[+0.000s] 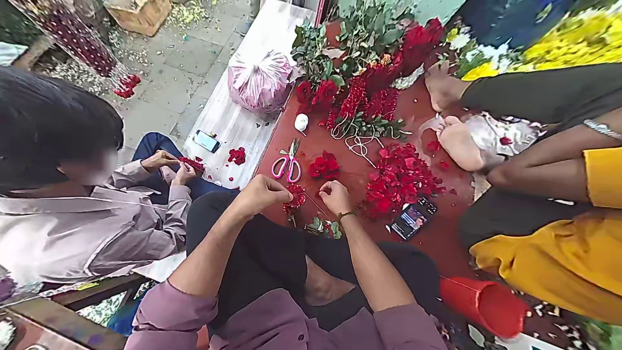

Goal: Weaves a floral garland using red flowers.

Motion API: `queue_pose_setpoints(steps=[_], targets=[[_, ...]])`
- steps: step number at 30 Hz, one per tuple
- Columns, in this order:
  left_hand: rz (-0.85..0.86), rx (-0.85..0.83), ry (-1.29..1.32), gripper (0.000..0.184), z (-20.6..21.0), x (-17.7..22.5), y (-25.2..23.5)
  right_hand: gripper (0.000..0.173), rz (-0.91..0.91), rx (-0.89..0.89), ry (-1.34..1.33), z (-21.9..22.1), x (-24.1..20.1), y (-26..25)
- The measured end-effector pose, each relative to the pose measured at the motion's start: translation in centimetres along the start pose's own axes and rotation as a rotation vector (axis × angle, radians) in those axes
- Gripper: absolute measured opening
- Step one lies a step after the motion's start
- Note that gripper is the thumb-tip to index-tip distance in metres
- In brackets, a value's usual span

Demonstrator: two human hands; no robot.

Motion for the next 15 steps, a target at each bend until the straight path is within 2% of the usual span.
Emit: queue_pose_setpoints(steps=[4,8,11,15], targets=[[-0.035,-0.051,0.089,0.013,0.2,0.3,0.7,0.019,0.035,0.114,-0.44,-2.4,-0.7,2.5],[-0.023,-0.074,0.149,0.014,0.2,0.6,0.6,0.012,-0.022,0.245,-0.788,-3.8,-2.3,4.6],[-0.019,-0.059,0.164,0.014,0.2,0.4,0.5,0.018,-0.07,0.295,-0.918,-4.0,-3.0,5.1],[0.002,-0.023,0.194,0.013,0.0,0.2,0.2,0.026,-0.132,0.274,-0.95,-4.0,-3.3,5.0]])
Point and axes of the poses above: each hand's wrist, its own y-axis away from the middle knuckle, its own z-axis out of the palm, x = y × z, the point moved 1 cm from there along -y, towards the middle knuckle, and after that the axes turned 12 degrees about -z, right-handed, at the moved point
